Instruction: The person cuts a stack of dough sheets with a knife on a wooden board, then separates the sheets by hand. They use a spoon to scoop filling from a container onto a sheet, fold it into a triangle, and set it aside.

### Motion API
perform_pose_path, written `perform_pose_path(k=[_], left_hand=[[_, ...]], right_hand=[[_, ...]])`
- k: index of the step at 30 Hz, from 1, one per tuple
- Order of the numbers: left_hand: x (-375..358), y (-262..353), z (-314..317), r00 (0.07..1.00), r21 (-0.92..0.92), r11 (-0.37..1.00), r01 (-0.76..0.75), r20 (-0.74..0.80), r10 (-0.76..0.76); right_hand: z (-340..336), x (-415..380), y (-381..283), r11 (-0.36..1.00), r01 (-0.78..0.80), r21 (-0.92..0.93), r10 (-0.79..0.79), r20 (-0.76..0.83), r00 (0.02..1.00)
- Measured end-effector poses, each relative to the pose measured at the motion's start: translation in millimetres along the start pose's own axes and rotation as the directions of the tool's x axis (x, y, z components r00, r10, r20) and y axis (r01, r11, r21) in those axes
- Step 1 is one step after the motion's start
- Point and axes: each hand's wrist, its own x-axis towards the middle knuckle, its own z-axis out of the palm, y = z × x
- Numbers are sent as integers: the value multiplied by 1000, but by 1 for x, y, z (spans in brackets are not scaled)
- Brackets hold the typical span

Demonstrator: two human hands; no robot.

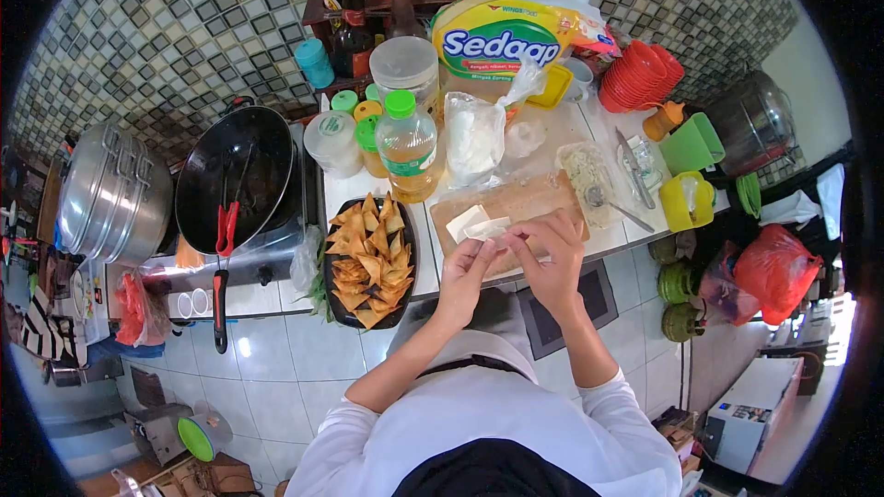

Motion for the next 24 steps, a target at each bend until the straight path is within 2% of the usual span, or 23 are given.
perform_pose_path(k=[3, 6, 8, 9, 10, 11, 12, 14, 16, 18, 19, 22, 24], left_hand=[[0, 0, 1, 998, 53, 999, 1, -68, 3], [1, 4, 2, 993, 147, 989, 1, -114, 16], [4, 6, 6, 991, 154, 988, -23, -124, 43], [4, 6, 6, 989, 164, 986, -39, -135, 62], [5, 8, 5, 988, 163, 986, -42, -139, 65], [5, 10, 2, 989, 241, 970, -6, -143, 41], [6, 13, 0, 989, 318, 948, 30, -148, 18], [7, 14, 0, 986, 314, 949, 23, -165, 31], [9, 17, 4, 983, 309, 951, 17, -180, 41], [10, 21, 9, 964, 179, 983, -47, -248, 91], [11, 22, 5, 964, 180, 982, -49, -250, 94], [12, 22, -5, 959, 250, 967, -40, -261, 107], [12, 20, -5, 954, 324, 940, -108, -233, 190]], right_hand=[[3, 2, 1, 999, -5, -54, 5, -12, 1000], [9, 1, 4, 999, -39, 18, 39, -20, 999], [13, 2, 2, 943, -253, 217, 257, 10, 966], [14, 4, 2, 944, -249, 219, 252, 12, 968], [15, 6, 2, 906, -318, 279, 316, 50, 947], [16, 7, 2, 860, -385, 336, 377, 93, 922], [17, 7, 4, 859, -384, 339, 374, 97, 922], [18, 6, 11, 864, -390, 317, 325, 239, 915], [24, 4, 13, 872, -356, 336, 300, 208, 931], [25, 5, 13, 879, -321, 353, 275, 176, 945], [24, 6, 12, 888, -325, 325, 274, 192, 942], [24, 6, 12, 869, -368, 330, 304, 229, 925], [26, 3, 15, 837, -409, 363, 336, 249, 908]])
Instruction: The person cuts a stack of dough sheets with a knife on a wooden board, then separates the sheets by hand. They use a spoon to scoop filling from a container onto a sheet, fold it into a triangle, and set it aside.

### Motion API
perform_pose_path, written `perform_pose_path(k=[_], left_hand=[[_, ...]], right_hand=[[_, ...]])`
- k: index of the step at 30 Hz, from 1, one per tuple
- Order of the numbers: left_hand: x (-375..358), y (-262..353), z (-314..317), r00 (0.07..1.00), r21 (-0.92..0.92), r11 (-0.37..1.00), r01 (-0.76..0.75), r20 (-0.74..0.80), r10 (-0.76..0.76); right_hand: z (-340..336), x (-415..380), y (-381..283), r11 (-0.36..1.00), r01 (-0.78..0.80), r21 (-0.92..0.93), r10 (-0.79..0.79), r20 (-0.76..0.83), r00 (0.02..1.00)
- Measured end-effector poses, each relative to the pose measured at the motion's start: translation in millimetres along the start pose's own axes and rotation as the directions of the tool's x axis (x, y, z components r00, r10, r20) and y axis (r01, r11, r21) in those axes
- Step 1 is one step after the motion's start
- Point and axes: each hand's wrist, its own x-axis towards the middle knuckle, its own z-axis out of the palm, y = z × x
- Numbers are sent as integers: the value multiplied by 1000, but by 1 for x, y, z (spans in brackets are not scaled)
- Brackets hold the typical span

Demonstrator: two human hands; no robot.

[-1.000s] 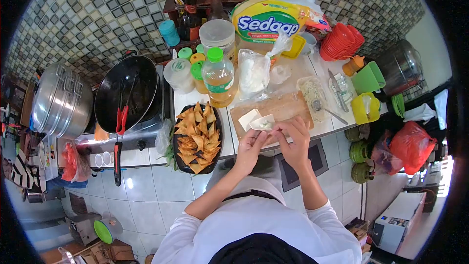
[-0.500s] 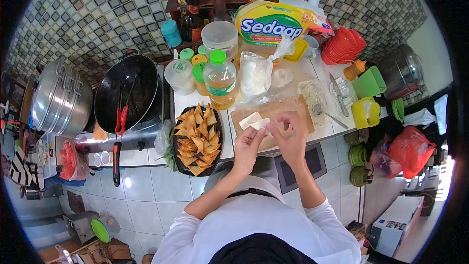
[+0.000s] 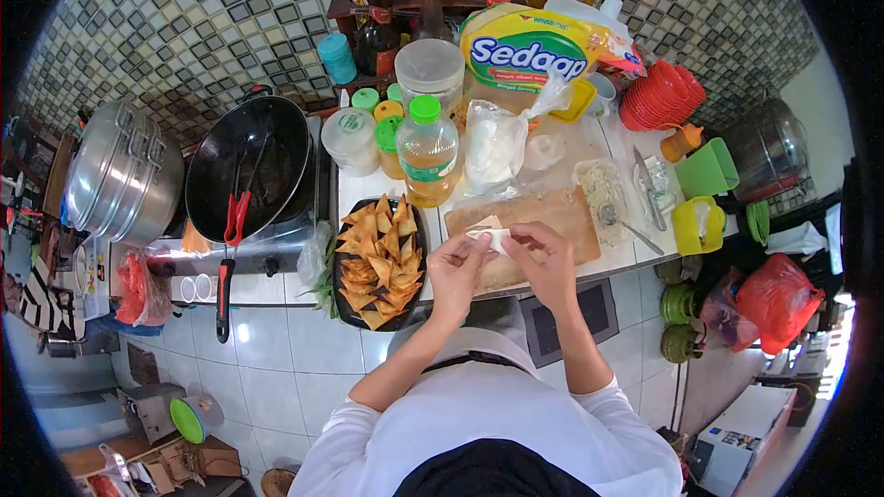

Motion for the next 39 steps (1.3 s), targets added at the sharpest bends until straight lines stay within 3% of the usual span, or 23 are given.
perform_pose_path(k=[2, 9, 17, 25, 27, 30, 35, 39], left_hand=[[-1, 1, 6, 999, -38, 998, 43, -12, -43], [2, -17, 5, 985, -260, 950, 173, 52, -165], [-2, -25, 8, 982, -186, 964, 190, 34, -187], [-11, -20, 15, 960, -116, 955, 272, 107, -260], [-10, -23, 12, 985, -54, 984, 170, 50, -167], [-12, -21, 13, 987, -67, 986, 152, 56, -148], [-14, -27, 15, 987, -91, 985, 146, 75, -139], [-12, -25, 15, 983, -112, 983, 146, 124, -132]], right_hand=[[0, -1, 4, 984, -143, 108, 142, 14, 990], [-10, -4, 8, 985, -145, 88, 145, 14, 989], [-24, -12, 10, 952, -272, 143, 252, 141, 957], [-27, -19, 15, 959, -228, 168, 211, 112, 971], [-25, -22, 19, 958, -216, 188, 197, 114, 974], [-24, -27, 28, 918, -309, 250, 283, 137, 949], [-33, -20, 14, 961, -258, 95, 241, 159, 957], [-30, -21, 35, 957, -217, 192, 204, 83, 975]])
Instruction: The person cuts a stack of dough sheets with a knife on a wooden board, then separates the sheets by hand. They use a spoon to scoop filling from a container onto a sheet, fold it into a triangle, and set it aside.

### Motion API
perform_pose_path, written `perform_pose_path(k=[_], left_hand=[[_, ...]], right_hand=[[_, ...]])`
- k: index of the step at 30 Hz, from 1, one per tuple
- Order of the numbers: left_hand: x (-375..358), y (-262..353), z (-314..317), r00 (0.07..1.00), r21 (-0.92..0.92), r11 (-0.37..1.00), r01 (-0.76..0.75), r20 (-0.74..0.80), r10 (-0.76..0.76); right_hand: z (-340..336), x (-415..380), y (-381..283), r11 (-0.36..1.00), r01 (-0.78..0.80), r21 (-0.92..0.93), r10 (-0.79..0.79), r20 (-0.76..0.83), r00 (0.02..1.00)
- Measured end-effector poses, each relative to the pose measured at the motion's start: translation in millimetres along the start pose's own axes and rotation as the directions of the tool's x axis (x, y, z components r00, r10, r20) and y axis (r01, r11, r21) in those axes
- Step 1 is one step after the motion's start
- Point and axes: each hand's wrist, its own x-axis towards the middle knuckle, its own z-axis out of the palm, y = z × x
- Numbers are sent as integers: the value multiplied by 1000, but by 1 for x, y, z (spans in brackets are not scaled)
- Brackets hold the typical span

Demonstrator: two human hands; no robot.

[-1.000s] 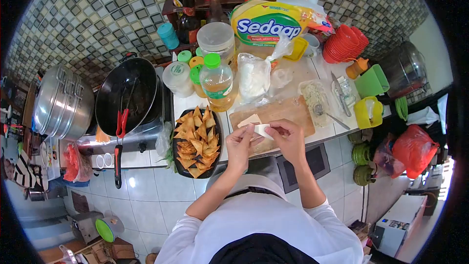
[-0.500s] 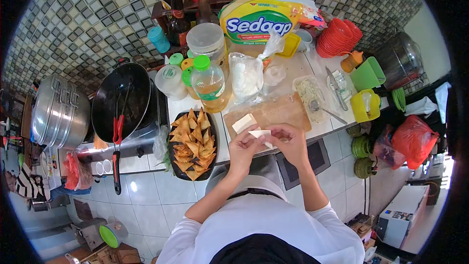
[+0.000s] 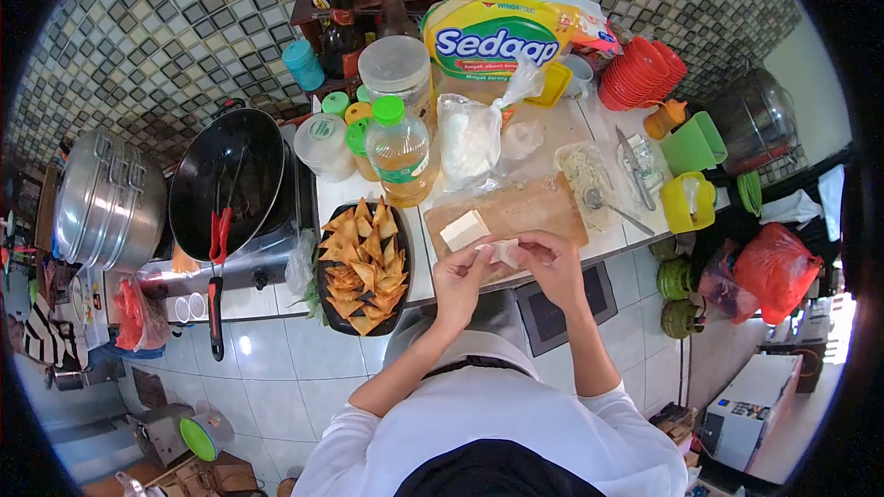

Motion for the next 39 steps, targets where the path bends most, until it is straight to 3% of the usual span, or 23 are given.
perform_pose_path(k=[3, 6, 7, 8, 9, 10, 11, 13, 14, 15, 16, 17, 21, 23, 24, 26, 27, 29, 33, 35, 36, 38, 39], left_hand=[[5, 7, -5, 990, -114, 984, 137, -3, -138], [14, 15, -12, 996, -148, 988, 54, -59, -63], [17, 17, -16, 996, -147, 988, 53, -59, -62], [20, 19, -22, 981, 187, 968, -167, -61, 182], [23, 22, -27, 915, 493, 793, -358, 17, 403], [25, 28, -32, 865, 717, 547, -433, 161, 475], [27, 29, -33, 865, 717, 546, -434, 162, 474], [30, 28, -35, 800, 915, -27, -403, 367, 475], [30, 25, -36, 797, 914, -29, -404, 368, 478], [30, 22, -37, 861, 940, -9, -341, 316, 399], [30, 20, -36, 913, 961, 5, -275, 259, 316], [30, 20, -36, 912, 961, 5, -275, 259, 317], [27, 24, -35, 871, 938, -49, -343, 337, 359], [25, 24, -34, 849, 930, -69, -361, 359, 387], [24, 24, -34, 824, 924, -101, -369, 376, 424], [24, 23, -34, 798, 916, -133, -377, 395, 455], [24, 22, -35, 790, 913, -149, -381, 405, 461], [24, 20, -34, 781, 906, -164, -391, 421, 461], [21, 19, -31, 786, 917, -187, -352, 398, 473], [19, 16, -29, 743, 917, -182, -354, 394, 541], [17, 17, -25, 743, 923, -121, -366, 368, 559], [16, 16, -25, 734, 915, -126, -383, 384, 560], [16, 16, -23, 723, 908, -126, -399, 396, 567]], right_hand=[[-4, 7, -3, 996, -92, -11, 92, 20, 996], [-13, 19, 2, 991, -96, -96, 93, -28, 995], [-22, 28, 6, 970, -25, -242, 0, -103, 995], [-32, 38, 10, 921, 32, -387, -103, -164, 981], [-41, 48, 16, 922, 32, -387, -103, -165, 981], [-51, 58, 22, 876, 58, -479, -172, -199, 965], [-59, 66, 28, 820, 75, -568, -242, -225, 944], [-70, 75, 38, 773, 12, -634, -197, -223, 955], [-73, 78, 39, 716, -46, -696, -153, -222, 963], [-75, 77, 40, 716, -43, -696, -157, -221, 963], [-76, 74, 40, 727, 15, -687, -255, -248, 935], [-76, 70, 38, 731, 73, -679, -346, -276, 897], [-78, 42, 32, 799, 25, -601, -318, -386, 866], [-82, 24, 45, 911, -13, -413, -255, -587, 768], [-86, 16, 60, 911, -14, -412, -254, -590, 766], [-92, 4, 95, 986, 149, -76, -144, -838, 526], [-93, 0, 101, 986, 146, -76, -142, -840, 523], [-100, -6, 107, 917, 191, 351, 254, -881, 399], [-135, 6, 105, 858, 105, 502, 428, -814, 394], [-154, 12, 100, 881, -38, 471, 389, -678, 623], [-162, 16, 104, 879, -38, 476, 394, -678, 620], [-173, 27, 108, 958, -71, 276, 252, -705, 663], [-175, 29, 106, 956, -73, 284, 260, -706, 659]])
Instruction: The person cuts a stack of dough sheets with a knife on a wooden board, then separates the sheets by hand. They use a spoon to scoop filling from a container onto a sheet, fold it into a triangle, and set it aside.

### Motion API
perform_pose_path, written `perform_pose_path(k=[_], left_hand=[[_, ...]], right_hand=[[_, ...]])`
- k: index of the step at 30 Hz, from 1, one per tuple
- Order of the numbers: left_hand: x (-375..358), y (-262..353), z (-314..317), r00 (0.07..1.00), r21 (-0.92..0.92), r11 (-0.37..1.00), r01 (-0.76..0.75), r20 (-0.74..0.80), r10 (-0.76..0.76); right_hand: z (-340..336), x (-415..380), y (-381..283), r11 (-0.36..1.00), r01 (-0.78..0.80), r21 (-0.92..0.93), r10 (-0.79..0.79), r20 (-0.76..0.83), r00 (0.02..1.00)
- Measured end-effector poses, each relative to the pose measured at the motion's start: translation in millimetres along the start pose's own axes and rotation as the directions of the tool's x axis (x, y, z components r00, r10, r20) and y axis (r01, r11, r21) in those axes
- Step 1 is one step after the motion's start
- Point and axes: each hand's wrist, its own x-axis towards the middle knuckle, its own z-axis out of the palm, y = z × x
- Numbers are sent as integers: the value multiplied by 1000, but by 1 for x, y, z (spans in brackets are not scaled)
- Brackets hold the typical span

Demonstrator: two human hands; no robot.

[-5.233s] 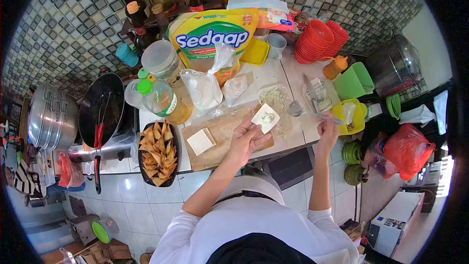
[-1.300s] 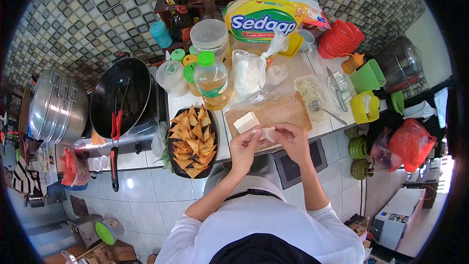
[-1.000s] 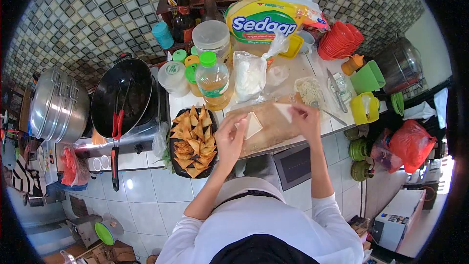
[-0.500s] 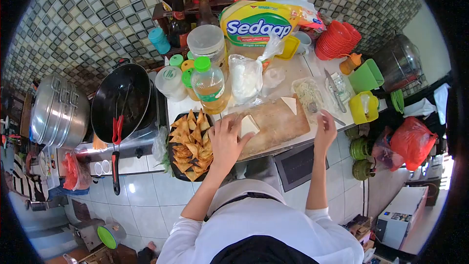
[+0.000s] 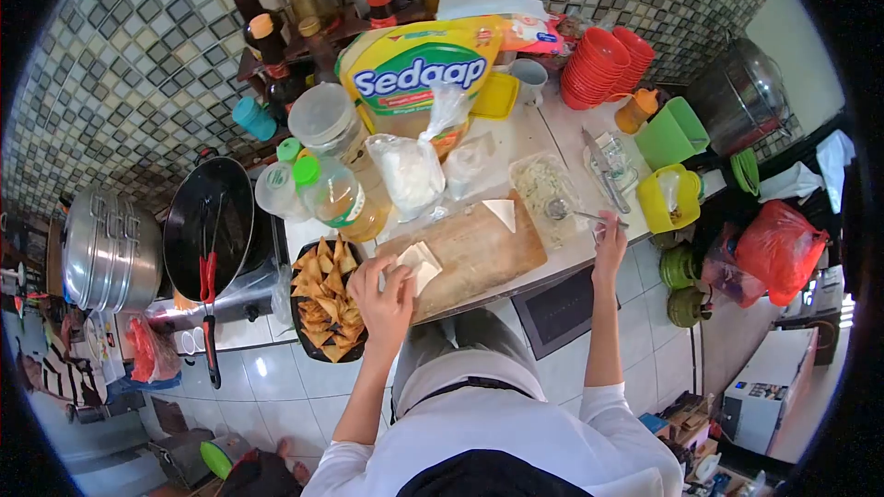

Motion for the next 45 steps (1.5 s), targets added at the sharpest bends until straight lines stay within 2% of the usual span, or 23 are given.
perform_pose_path(k=[2, 3, 4, 6, 7, 8, 10, 11, 13, 15, 17, 18, 20, 22, 23, 25, 28, 31, 33, 37, 40, 42, 45], left_hand=[[5, 6, -1, 1000, -68, 998, 14, -20, -15], [7, 9, -4, 1000, -128, 992, 8, -21, -11], [11, 14, -6, 1000, -187, 982, 1, -27, -6], [19, 27, -7, 999, -212, 977, -22, -49, 12], [23, 35, -6, 998, -245, 967, -66, -28, 61], [24, 43, -4, 994, -279, 954, -106, -4, 109], [22, 64, 12, 975, -356, 916, -184, 48, 215], [18, 76, 22, 954, -388, 888, -245, 67, 293], [8, 104, 43, 875, -535, 791, -298, 178, 450], [-8, 133, 66, 811, -681, 724, -111, 359, 463], [-15, 147, 86, 738, -598, 779, -190, 436, 515], [-19, 151, 97, 656, -515, 812, -276, 516, 551], [-29, 151, 120, 632, -567, 806, -167, 566, 529], [-31, 151, 131, 758, -575, 815, -73, 499, 420], [-31, 150, 133, 759, -573, 816, -69, 501, 416], [-29, 149, 136, 745, -429, 873, -232, 499, 443], [-34, 147, 143, 759, -367, 876, -314, 457, 464], [-34, 143, 143, 716, -300, 868, -397, 490, 497], [-33, 143, 141, 716, -320, 871, -374, 497, 490], [-32, 143, 139, 697, -337, 873, -354, 528, 486], [-36, 146, 139, 704, -340, 867, -364, 508, 496], [-32, 147, 136, 702, -335, 874, -352, 523, 483], [-34, 147, 136, 702, -330, 878, -345, 530, 475]], right_hand=[[7, -4, -13, 883, 370, -290, -334, 167, 928], [12, -14, -32, 829, 393, -397, -341, 197, 919], [14, -18, -40, 832, 390, -394, -341, 192, 920], [15, -20, -47, 598, 697, -396, -569, 403, 717], [16, -21, -52, 590, 739, -324, -603, 431, 671], [16, -23, -60, 594, 737, -322, -603, 428, 673], [14, -24, -72, 430, 868, -248, -664, 565, 490], [13, -22, -71, 433, 865, -254, -659, 566, 496], [15, -14, -68, 308, 933, -188, -642, 682, 350], [12, -7, -52, 285, 945, -159, -581, 756, 302], [10, -7, -41, 272, 958, -85, -526, 821, 222], [9, -6, -43, 273, 958, -82, -522, 824, 220], [6, -4, -54, 328, 940, -94, -547, 792, 271], [9, 1, -54, 318, 945, -81, -588, 765, 263], [13, 2, -54, 303, 950, -82, -583, 772, 253], [16, 1, -52, 287, 955, -81, -579, 779, 240], [15, 1, -52, 286, 958, -27, -564, 803, 191], [11, 6, -57, 408, 912, -40, -528, 805, 271], [14, 6, -55, 332, 940, -77, -536, 805, 255], [11, 6, -52, 366, 930, -5, -518, 830, 208], [-1, 13, -63, 465, 884, -50, -439, 854, 280], [-6, 10, -61, 526, 844, -100, -526, 742, 416], [-3, -5, -47, 497, 836, -233, -587, 620, 521]])
